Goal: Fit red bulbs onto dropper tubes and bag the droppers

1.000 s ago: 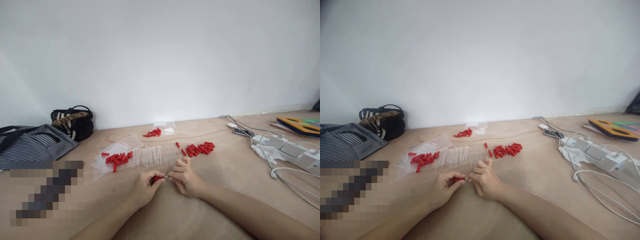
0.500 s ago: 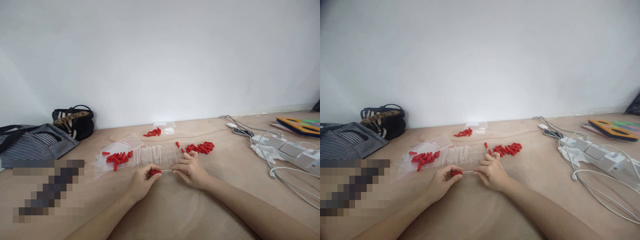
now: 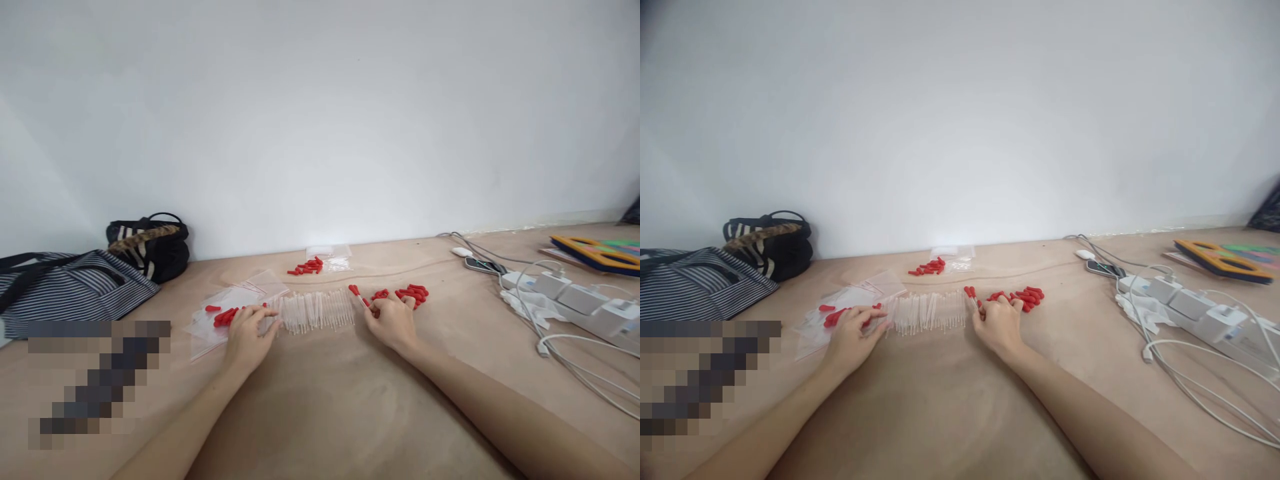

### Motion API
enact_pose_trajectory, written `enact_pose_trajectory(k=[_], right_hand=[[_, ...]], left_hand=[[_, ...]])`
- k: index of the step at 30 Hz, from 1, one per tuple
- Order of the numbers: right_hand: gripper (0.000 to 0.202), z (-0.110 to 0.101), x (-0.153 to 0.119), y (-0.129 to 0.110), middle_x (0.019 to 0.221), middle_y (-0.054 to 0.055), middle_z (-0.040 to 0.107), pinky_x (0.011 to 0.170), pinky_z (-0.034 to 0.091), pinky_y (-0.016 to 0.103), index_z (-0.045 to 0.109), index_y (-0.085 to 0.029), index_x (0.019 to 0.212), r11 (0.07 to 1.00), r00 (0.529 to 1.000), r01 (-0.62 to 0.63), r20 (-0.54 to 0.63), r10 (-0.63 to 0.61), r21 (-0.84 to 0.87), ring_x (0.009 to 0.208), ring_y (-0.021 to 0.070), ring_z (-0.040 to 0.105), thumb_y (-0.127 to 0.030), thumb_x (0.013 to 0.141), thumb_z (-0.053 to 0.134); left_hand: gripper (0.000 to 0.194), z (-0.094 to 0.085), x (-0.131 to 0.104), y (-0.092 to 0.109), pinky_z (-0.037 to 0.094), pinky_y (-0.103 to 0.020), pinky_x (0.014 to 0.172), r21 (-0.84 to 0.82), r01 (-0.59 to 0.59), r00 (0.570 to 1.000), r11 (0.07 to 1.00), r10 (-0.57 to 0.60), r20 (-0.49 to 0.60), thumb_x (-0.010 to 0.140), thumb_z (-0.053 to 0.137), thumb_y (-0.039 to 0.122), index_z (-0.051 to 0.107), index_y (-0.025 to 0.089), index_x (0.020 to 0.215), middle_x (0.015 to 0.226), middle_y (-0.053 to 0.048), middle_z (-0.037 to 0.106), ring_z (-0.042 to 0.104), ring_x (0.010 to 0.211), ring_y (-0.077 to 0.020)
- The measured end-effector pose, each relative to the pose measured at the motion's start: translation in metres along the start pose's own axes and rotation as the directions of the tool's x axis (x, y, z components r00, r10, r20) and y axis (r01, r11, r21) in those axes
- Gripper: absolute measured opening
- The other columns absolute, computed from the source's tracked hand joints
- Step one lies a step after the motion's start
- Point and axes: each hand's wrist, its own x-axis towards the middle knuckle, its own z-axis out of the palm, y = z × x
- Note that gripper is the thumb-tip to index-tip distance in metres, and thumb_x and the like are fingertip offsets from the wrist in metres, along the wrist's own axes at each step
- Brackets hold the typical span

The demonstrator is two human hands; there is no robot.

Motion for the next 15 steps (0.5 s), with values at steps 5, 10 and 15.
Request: enact_pose_trajectory(k=[5,10,15], right_hand=[[0.031,0.010,0.010,-0.011,0.056,0.008,0.060,0.071,0.021,0.038,0.055,-0.016,0.050,0.981,0.996,-0.034,0.076,0.049,-0.193,0.071,0.0227,0.053,-0.027,0.075,0.043],[0.027,0.014,0.015,-0.015,0.059,0.010,0.062,0.071,0.022,0.039,0.059,-0.016,0.053,0.963,0.994,-0.003,0.101,0.032,-0.268,0.071,0.0237,0.054,-0.025,0.074,0.044],[0.034,0.014,0.013,-0.013,0.058,0.010,0.062,0.072,0.022,0.040,0.059,-0.016,0.053,0.962,0.994,-0.003,0.108,0.033,-0.274,0.070,0.0237,0.054,-0.035,0.077,0.043]], left_hand=[[0.023,-0.007,0.007,-0.022,0.039,-0.035,0.077,0.206,0.108,0.990,0.973,-0.123,0.064,0.070,0.055,0.037,0.065,0.023,0.085,0.086,-0.005,0.059,0.053,0.086,-0.0241],[0.027,-0.012,0.007,-0.023,0.037,-0.036,0.076,0.288,0.149,0.978,0.946,-0.184,0.100,0.069,0.052,0.037,0.065,0.024,0.089,0.092,-0.006,0.059,0.051,0.091,-0.0266],[0.029,-0.012,0.007,-0.023,0.035,-0.037,0.074,0.347,0.149,0.975,0.926,-0.197,0.107,0.070,0.049,0.035,0.063,0.025,0.092,0.100,-0.006,0.057,0.047,0.097,-0.0283]])
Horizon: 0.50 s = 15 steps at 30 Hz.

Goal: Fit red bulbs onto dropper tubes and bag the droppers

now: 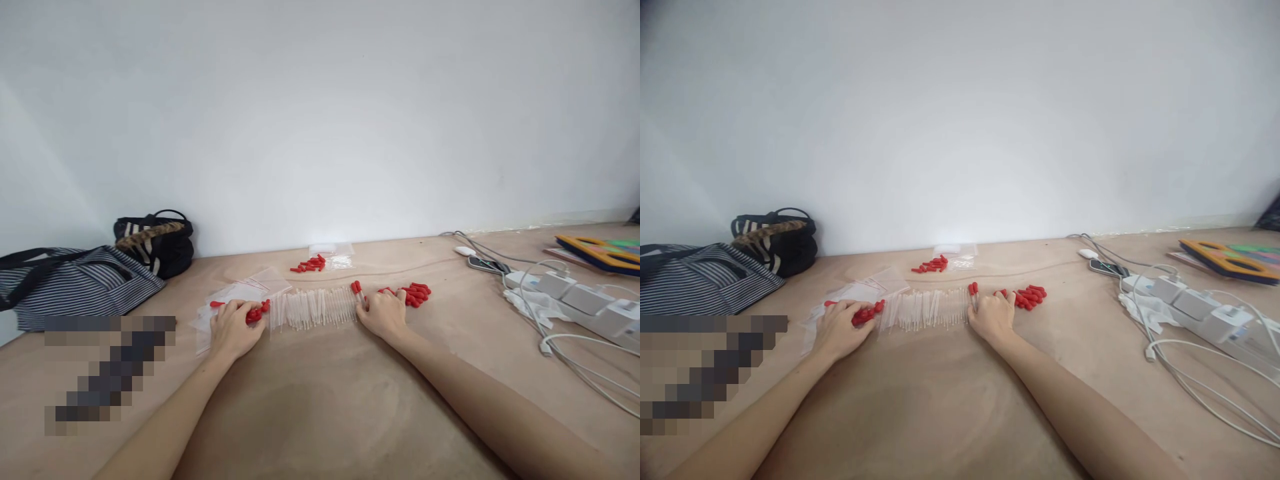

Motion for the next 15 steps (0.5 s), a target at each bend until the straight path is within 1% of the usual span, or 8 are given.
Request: enact_pose_trajectory(k=[3,6,8,11,13,15], right_hand=[[0.035,-0.005,-0.005,0.006,0.057,0.007,0.061,0.071,0.021,0.038,0.057,-0.017,0.054,0.999,1.000,0.005,0.000,-0.005,0.053,0.069,0.0225,0.053,-0.037,0.078,0.043],[0.033,-0.010,-0.013,0.016,0.057,0.004,0.060,0.069,0.021,0.036,0.054,-0.017,0.052,0.992,0.999,0.037,-0.005,-0.037,0.123,0.066,0.0193,0.051,-0.035,0.078,0.043],[0.033,-0.012,-0.017,0.024,0.057,0.002,0.060,0.068,0.020,0.034,0.053,-0.017,0.051,0.986,0.998,0.056,-0.020,-0.054,0.158,0.065,0.0176,0.051,-0.034,0.078,0.044],[0.032,-0.013,-0.020,0.033,0.057,0.001,0.059,0.068,0.020,0.032,0.053,-0.018,0.052,0.981,0.998,0.044,-0.058,-0.034,0.187,0.068,0.0172,0.051,-0.035,0.078,0.044],[0.031,-0.013,-0.019,0.032,0.059,0.001,0.060,0.068,0.019,0.031,0.055,-0.018,0.055,0.979,0.996,0.043,-0.080,-0.027,0.198,0.070,0.0171,0.051,-0.035,0.078,0.045],[0.027,-0.012,-0.017,0.026,0.065,0.001,0.062,0.068,0.019,0.031,0.057,-0.018,0.059,0.976,0.996,0.066,-0.077,-0.051,0.205,0.072,0.0171,0.051,-0.035,0.077,0.046]], left_hand=[[0.029,0.002,0.000,-0.001,0.035,-0.037,0.074,0.072,-0.040,0.998,0.997,0.043,-0.047,0.072,0.047,0.039,0.063,0.024,0.090,0.100,-0.007,0.056,0.046,0.096,-0.0282],[0.027,0.001,0.000,-0.003,0.034,-0.038,0.076,0.150,-0.082,0.990,0.985,0.098,-0.097,0.072,0.048,0.038,0.063,0.023,0.088,0.099,-0.008,0.055,0.046,0.094,-0.0282],[0.026,0.000,0.001,-0.004,0.034,-0.036,0.076,0.177,-0.094,0.988,0.980,0.114,-0.105,0.073,0.048,0.038,0.063,0.021,0.085,0.097,-0.008,0.055,0.047,0.091,-0.0270],[0.027,0.000,0.003,-0.007,0.036,-0.033,0.073,0.183,-0.095,0.989,0.979,0.113,-0.092,0.075,0.046,0.040,0.060,0.018,0.078,0.090,-0.008,0.055,0.049,0.085,-0.0250],[0.025,0.002,0.004,-0.010,0.037,-0.032,0.072,0.173,-0.112,0.988,0.978,0.129,-0.087,0.076,0.045,0.039,0.059,0.017,0.075,0.086,-0.008,0.056,0.051,0.082,-0.0239],[0.023,0.005,0.005,-0.013,0.038,-0.031,0.072,0.160,-0.141,0.983,0.977,0.157,-0.093,0.077,0.044,0.035,0.058,0.017,0.073,0.083,-0.008,0.056,0.052,0.080,-0.0232]])
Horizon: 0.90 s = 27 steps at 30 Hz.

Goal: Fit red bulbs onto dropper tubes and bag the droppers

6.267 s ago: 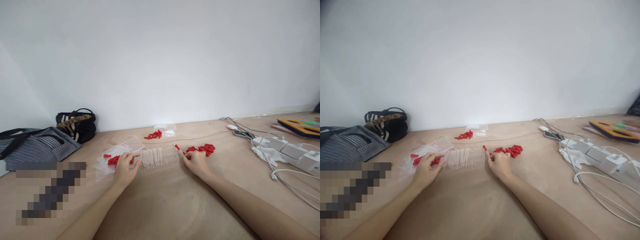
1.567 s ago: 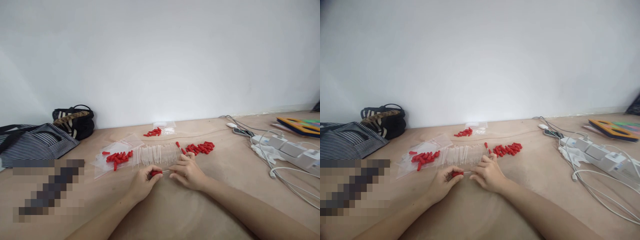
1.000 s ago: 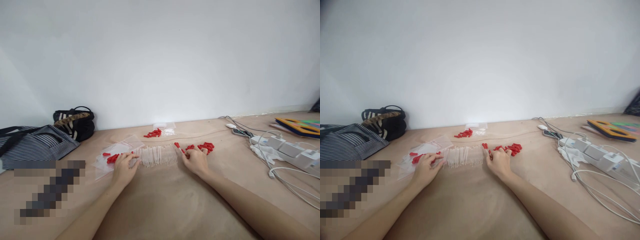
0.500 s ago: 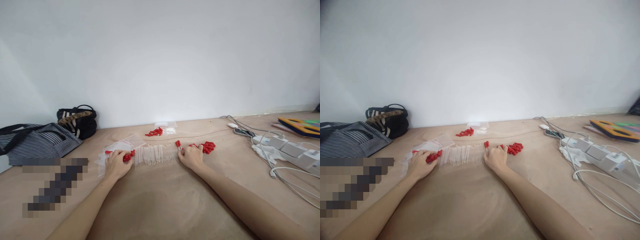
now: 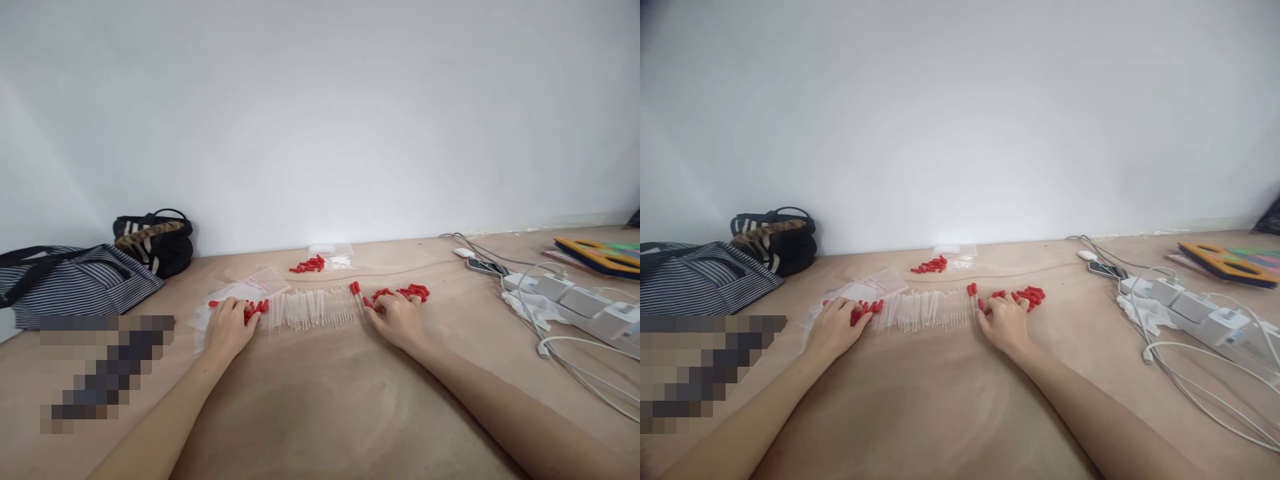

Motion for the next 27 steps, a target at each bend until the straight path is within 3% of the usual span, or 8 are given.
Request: enact_pose_trajectory(k=[3,6,10,13,16,21,27], right_hand=[[0.022,0.005,0.005,-0.015,0.074,0.003,0.063,0.069,0.019,0.033,0.059,-0.018,0.065,1.000,0.998,0.020,0.061,-0.020,-0.009,0.079,0.0188,0.051,-0.034,0.077,0.048],[0.022,0.010,0.012,-0.028,0.078,0.006,0.064,0.072,0.019,0.035,0.061,-0.018,0.067,0.998,0.989,-0.029,0.140,0.036,-0.052,0.085,0.0219,0.051,-0.031,0.076,0.047],[0.023,0.013,0.026,-0.035,0.078,0.009,0.064,0.077,0.020,0.039,0.063,-0.017,0.070,0.983,0.950,-0.154,0.257,0.175,-0.100,0.087,0.0250,0.052,-0.030,0.076,0.044],[0.024,0.015,0.038,-0.036,0.079,0.010,0.064,0.079,0.021,0.041,0.062,-0.017,0.069,0.966,0.902,-0.230,0.347,0.257,-0.118,0.084,0.0250,0.054,-0.032,0.074,0.045],[0.021,0.018,0.050,-0.036,0.077,0.009,0.064,0.079,0.024,0.041,0.061,-0.016,0.070,0.958,0.875,-0.261,0.390,0.286,-0.116,0.076,0.0231,0.057,-0.033,0.072,0.048],[0.011,0.022,0.062,-0.035,0.072,0.007,0.064,0.078,0.026,0.041,0.059,-0.016,0.072,0.952,0.846,-0.287,0.437,0.304,-0.108,0.071,0.0210,0.057,-0.023,0.067,0.052],[0.006,0.018,0.066,-0.038,0.066,0.006,0.062,0.077,0.026,0.044,0.057,-0.016,0.067,0.958,0.849,-0.273,0.446,0.285,-0.092,0.070,0.0229,0.058,-0.020,0.066,0.053]], left_hand=[[0.025,0.003,0.001,-0.003,0.038,-0.034,0.072,0.005,-0.025,0.999,1.000,0.025,-0.043,0.078,0.043,0.031,0.060,0.016,0.069,0.079,-0.009,0.058,0.052,0.078,-0.0249],[0.028,0.001,0.003,0.000,0.038,-0.037,0.072,-0.013,-0.043,0.988,0.999,0.041,-0.147,0.080,0.041,0.031,0.059,0.014,0.066,0.074,-0.010,0.058,0.051,0.076,-0.0265],[0.025,-0.007,-0.004,0.020,0.041,-0.033,0.074,-0.333,-0.214,0.949,0.918,0.116,-0.292,0.082,0.041,0.032,0.058,0.015,0.076,0.079,-0.008,0.057,0.052,0.078,-0.0214],[0.018,-0.013,-0.017,0.044,0.042,-0.028,0.072,-0.593,-0.333,0.941,0.733,0.294,-0.165,0.083,0.043,0.028,0.057,0.017,0.080,0.082,-0.005,0.056,0.053,0.080,-0.0171],[0.014,-0.018,-0.029,0.064,0.043,-0.025,0.065,-0.719,-0.282,0.909,0.635,0.417,0.013,0.082,0.044,0.025,0.056,0.018,0.081,0.082,-0.003,0.057,0.053,0.074,-0.0143],[0.014,-0.022,-0.035,0.078,0.042,-0.026,0.068,-0.756,-0.220,0.874,0.617,0.468,0.127,0.078,0.051,0.024,0.060,0.020,0.088,0.084,-0.003,0.057,0.054,0.076,-0.0150],[0.014,-0.020,-0.035,0.085,0.041,-0.026,0.063,-0.759,-0.113,0.907,0.642,0.378,0.186,0.078,0.049,0.025,0.062,0.019,0.077,0.078,-0.002,0.058,0.054,0.070,-0.0150]])
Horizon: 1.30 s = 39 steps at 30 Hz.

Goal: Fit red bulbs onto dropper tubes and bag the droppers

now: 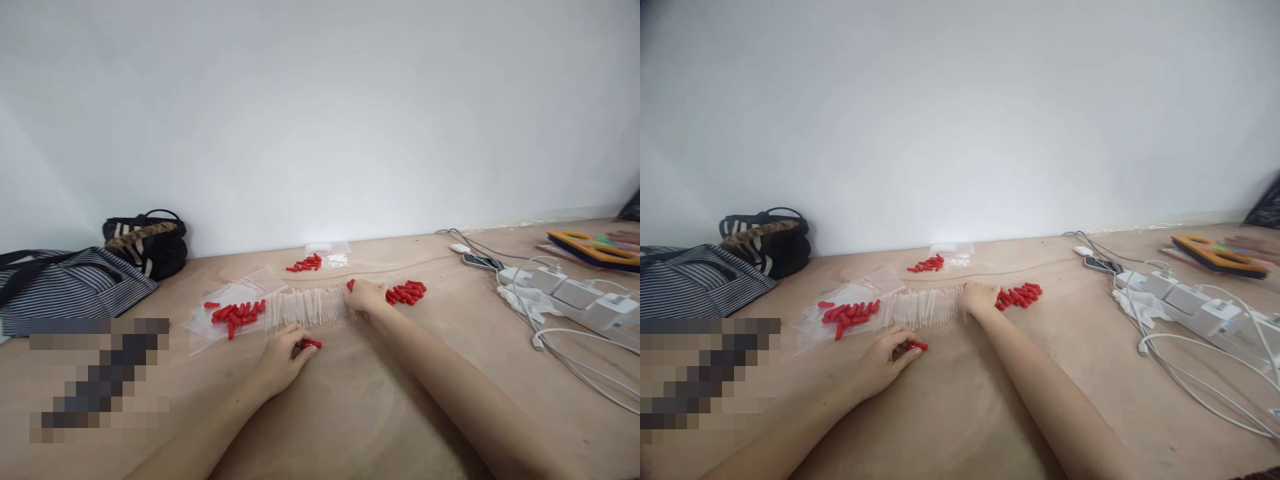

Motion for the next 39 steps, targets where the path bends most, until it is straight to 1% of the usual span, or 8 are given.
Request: enact_pose_trajectory(k=[4,7,10,12,16,21,27,39], right_hand=[[0.019,-0.008,-0.014,0.002,0.076,0.011,0.063,0.077,0.026,0.042,0.056,-0.016,0.066,0.997,0.993,0.083,-0.080,-0.083,0.005,0.083,0.0270,0.055,-0.028,0.076,0.045],[0.018,-0.010,-0.036,0.013,0.086,0.009,0.062,0.078,0.027,0.037,0.053,-0.017,0.079,0.964,0.949,0.264,-0.184,-0.254,0.033,0.090,0.0236,0.052,-0.026,0.082,0.038],[0.013,-0.002,-0.061,0.029,0.082,0.005,0.062,0.078,0.025,0.034,0.049,-0.016,0.082,0.789,0.770,0.607,-0.314,-0.555,0.093,0.077,0.0170,0.053,-0.022,0.083,0.037],[0.011,0.006,-0.075,0.037,0.078,0.004,0.062,0.080,0.022,0.035,0.050,-0.016,0.083,0.694,0.671,0.715,-0.371,-0.642,0.091,0.073,0.0151,0.053,-0.018,0.083,0.039],[0.018,0.020,-0.085,0.044,0.074,0.003,0.063,0.082,0.018,0.036,0.055,-0.018,0.091,0.628,0.577,0.778,-0.416,-0.702,0.020,0.072,0.0151,0.054,-0.015,0.083,0.039],[0.022,0.025,-0.084,0.040,0.071,0.002,0.063,0.081,0.018,0.035,0.057,-0.020,0.095,0.614,0.560,0.789,-0.402,-0.725,-0.008,0.064,0.0128,0.052,-0.014,0.083,0.040],[0.023,0.025,-0.086,0.037,0.071,0.002,0.062,0.082,0.019,0.036,0.057,-0.020,0.094,0.606,0.570,0.796,-0.345,-0.746,0.004,0.062,0.0126,0.051,-0.013,0.082,0.039],[0.021,0.030,-0.087,0.032,0.069,0.001,0.060,0.071,0.023,0.030,0.060,-0.017,0.087,0.546,0.531,0.831,-0.448,-0.719,0.110,0.060,0.0103,0.048,-0.023,0.087,0.040]], left_hand=[[0.010,0.001,-0.002,0.004,0.041,-0.025,0.060,-0.074,0.069,0.996,0.995,-0.073,-0.053,0.076,0.049,0.024,0.058,0.019,0.077,0.074,-0.001,0.059,0.054,0.067,-0.0147],[0.011,0.002,-0.003,0.007,0.042,-0.025,0.058,-0.154,0.140,0.986,0.978,-0.151,-0.065,0.077,0.048,0.026,0.056,0.018,0.081,0.071,0.000,0.061,0.054,0.064,-0.0148],[0.015,0.006,-0.003,0.008,0.044,-0.026,0.064,-0.259,0.145,0.985,0.955,-0.165,-0.057,0.077,0.048,0.027,0.057,0.019,0.087,0.080,-0.002,0.064,0.057,0.072,-0.0163],[0.018,0.009,-0.002,0.007,0.045,-0.028,0.070,-0.315,0.127,0.986,0.941,-0.154,-0.063,0.078,0.048,0.027,0.058,0.019,0.090,0.086,-0.003,0.065,0.059,0.078,-0.0174],[0.020,0.012,-0.002,0.005,0.045,-0.028,0.070,-0.343,0.119,0.986,0.932,-0.151,-0.067,0.079,0.047,0.030,0.059,0.019,0.091,0.087,-0.003,0.065,0.059,0.079,-0.0179],[0.021,0.013,-0.001,0.004,0.045,-0.027,0.070,-0.349,0.101,0.990,0.932,-0.128,-0.055,0.081,0.045,0.031,0.059,0.018,0.090,0.086,-0.003,0.065,0.059,0.079,-0.0175],[0.021,0.014,-0.002,0.002,0.045,-0.028,0.069,-0.355,0.093,0.991,0.930,-0.119,-0.054,0.082,0.045,0.031,0.058,0.018,0.091,0.083,-0.003,0.064,0.058,0.076,-0.0171],[0.022,0.016,-0.001,0.008,0.048,-0.028,0.068,-0.557,0.140,0.973,0.819,-0.219,-0.078,0.072,0.055,0.032,0.061,0.015,0.084,0.079,-0.004,0.066,0.060,0.073,-0.0170]])
